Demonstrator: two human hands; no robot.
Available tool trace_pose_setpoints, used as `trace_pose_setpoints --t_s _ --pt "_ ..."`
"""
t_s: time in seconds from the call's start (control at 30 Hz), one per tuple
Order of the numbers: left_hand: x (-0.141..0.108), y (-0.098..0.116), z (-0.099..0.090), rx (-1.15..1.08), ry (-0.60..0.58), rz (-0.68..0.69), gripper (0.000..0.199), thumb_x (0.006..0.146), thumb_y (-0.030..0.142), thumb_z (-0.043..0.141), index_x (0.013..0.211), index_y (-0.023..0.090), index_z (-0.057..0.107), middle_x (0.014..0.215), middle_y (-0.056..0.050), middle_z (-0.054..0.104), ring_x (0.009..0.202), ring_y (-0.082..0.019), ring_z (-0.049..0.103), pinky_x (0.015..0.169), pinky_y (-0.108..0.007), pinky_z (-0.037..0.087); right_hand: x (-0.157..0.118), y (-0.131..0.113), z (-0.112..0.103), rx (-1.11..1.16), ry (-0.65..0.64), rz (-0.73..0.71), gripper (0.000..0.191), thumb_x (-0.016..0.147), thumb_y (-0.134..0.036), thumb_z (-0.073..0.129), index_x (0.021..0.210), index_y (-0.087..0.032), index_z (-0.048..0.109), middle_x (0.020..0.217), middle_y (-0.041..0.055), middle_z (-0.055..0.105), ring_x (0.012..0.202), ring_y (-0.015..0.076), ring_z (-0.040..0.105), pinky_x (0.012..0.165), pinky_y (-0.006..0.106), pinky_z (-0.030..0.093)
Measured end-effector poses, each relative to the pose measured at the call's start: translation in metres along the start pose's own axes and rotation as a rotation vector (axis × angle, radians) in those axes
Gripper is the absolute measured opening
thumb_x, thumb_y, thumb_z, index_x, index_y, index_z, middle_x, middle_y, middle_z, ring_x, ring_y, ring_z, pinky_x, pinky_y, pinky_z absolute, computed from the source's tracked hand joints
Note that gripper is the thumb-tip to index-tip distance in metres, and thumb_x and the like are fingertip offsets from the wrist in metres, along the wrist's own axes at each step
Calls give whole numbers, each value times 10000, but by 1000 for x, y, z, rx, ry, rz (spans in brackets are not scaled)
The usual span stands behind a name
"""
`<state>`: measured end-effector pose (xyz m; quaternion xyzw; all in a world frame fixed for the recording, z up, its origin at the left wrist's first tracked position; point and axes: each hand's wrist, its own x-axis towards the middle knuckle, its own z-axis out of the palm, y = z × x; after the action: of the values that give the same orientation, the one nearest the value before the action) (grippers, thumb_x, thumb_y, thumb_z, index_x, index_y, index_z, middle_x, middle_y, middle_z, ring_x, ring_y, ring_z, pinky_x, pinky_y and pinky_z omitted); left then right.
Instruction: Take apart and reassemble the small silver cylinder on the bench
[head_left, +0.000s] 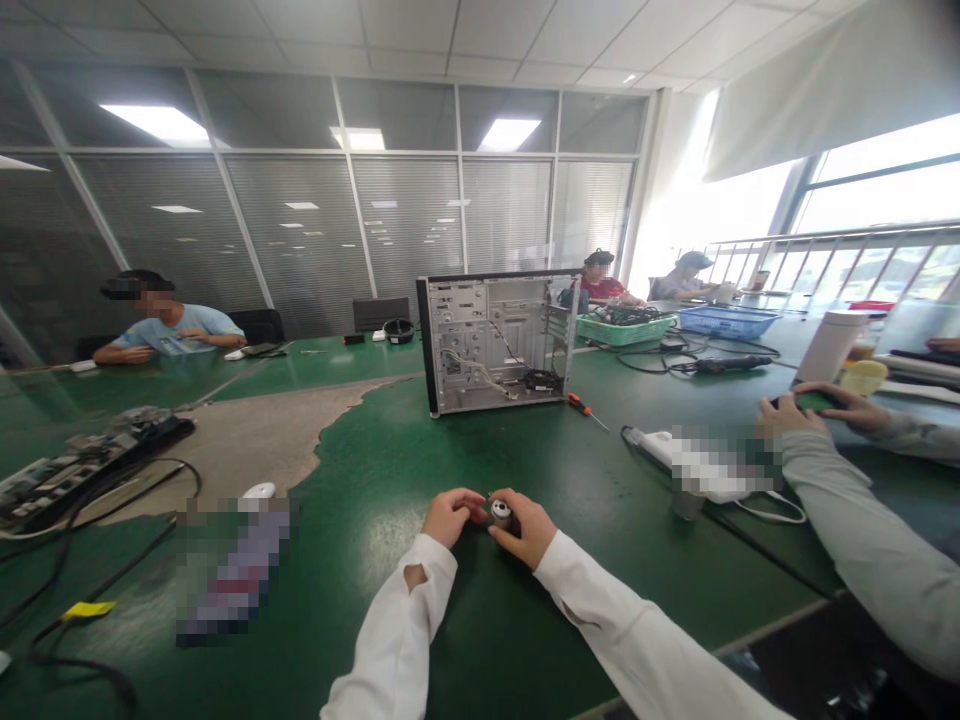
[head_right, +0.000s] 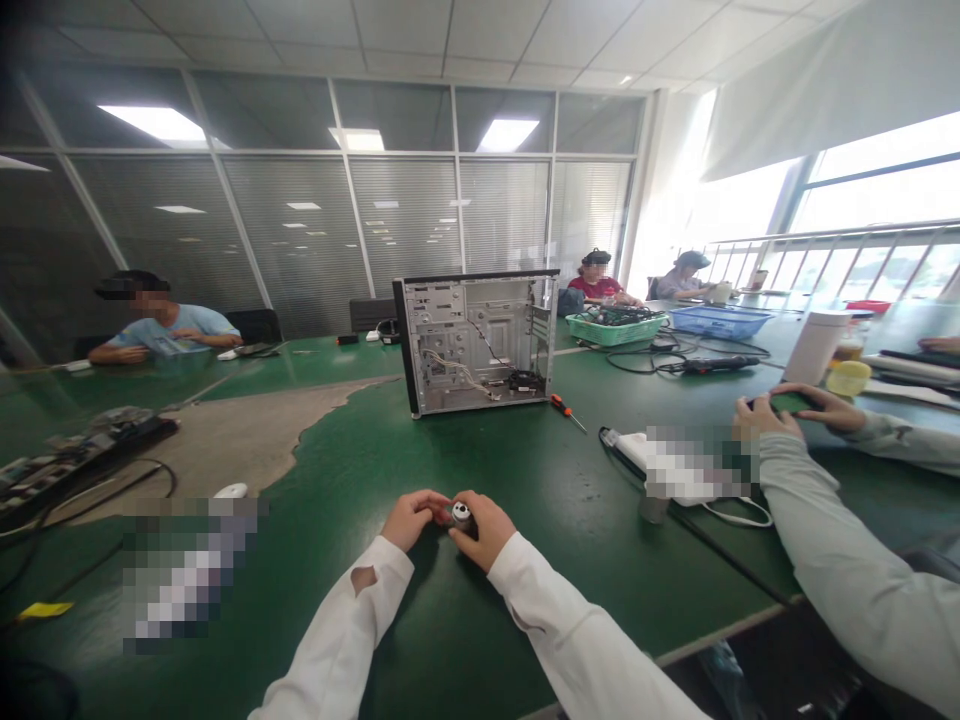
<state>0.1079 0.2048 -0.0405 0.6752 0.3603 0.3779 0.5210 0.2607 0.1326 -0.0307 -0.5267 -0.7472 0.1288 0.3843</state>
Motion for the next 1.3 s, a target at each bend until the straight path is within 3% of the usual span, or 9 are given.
trace_pose_setpoints --t_s 0.13,0.23,0.57,0.77,0.87,0.97,1.07,1.17,1.3 --pt "1 -1 1 9 30 -5 335 521 13 367 733 116 605 607 -25 648 578 -121 589 636 -267 465 -29 14 -25 -88 57 51 366 680 -283 508 1036 -212 470 897 47 565 828 174 527 746 296 416" --pt "2 -4 0 9 44 -5 324 532 18 374 742 115 601 611 -28 647 585 -123 592 639 -273 465 -60 38 -51 -205 147 123 391 692 -363 493 1051 -211 475 886 54 583 808 182 546 736 309 430" --pt "3 -4 0 55 59 -1 299 553 35 395 740 126 609 617 -22 650 578 -119 587 647 -271 462 -156 124 -142 -639 545 540 482 625 -579 437 961 -237 490 766 67 623 642 259 600 540 355 450" --pt "2 1 0 61 73 -22 289 548 31 401 719 129 613 601 -19 646 561 -117 578 635 -266 459 -167 137 -166 -776 627 450 453 690 -497 423 1034 -205 464 885 160 581 753 299 569 586 391 438" --pt "2 1 0 50 77 -18 293 549 34 393 725 126 609 609 -25 647 567 -121 581 641 -272 458 -160 120 -157 -877 701 364 440 721 -421 414 1077 -167 458 962 176 536 860 303 531 690 397 432" --pt "2 1 -1 34 93 -10 291 548 35 382 719 120 602 599 -28 644 551 -124 579 632 -279 458 -144 89 -131 -885 685 203 376 727 -333 436 1064 -174 484 995 145 528 903 268 517 789 382 410" --pt "2 1 -1 21 123 -6 284 547 37 381 710 117 598 585 -26 638 539 -125 576 624 -282 458 -117 51 -96 -749 506 97 338 746 -254 426 1074 -188 478 1041 111 511 960 232 494 846 370 392" --pt "2 0 -3 11 136 0 282 551 40 378 712 118 596 587 -27 637 544 -128 580 628 -287 461 -81 19 -59 -572 178 -85 346 764 -206 384 1099 -212 469 1069 88 505 996 198 475 859 324 401" --pt "3 -4 -3 -13 136 11 301 545 27 364 718 120 592 587 -21 635 544 -122 580 620 -276 465 -31 1 -17 -506 -56 -133 457 740 -142 377 1191 -220 395 1171 92 452 1012 211 458 829 337 415"
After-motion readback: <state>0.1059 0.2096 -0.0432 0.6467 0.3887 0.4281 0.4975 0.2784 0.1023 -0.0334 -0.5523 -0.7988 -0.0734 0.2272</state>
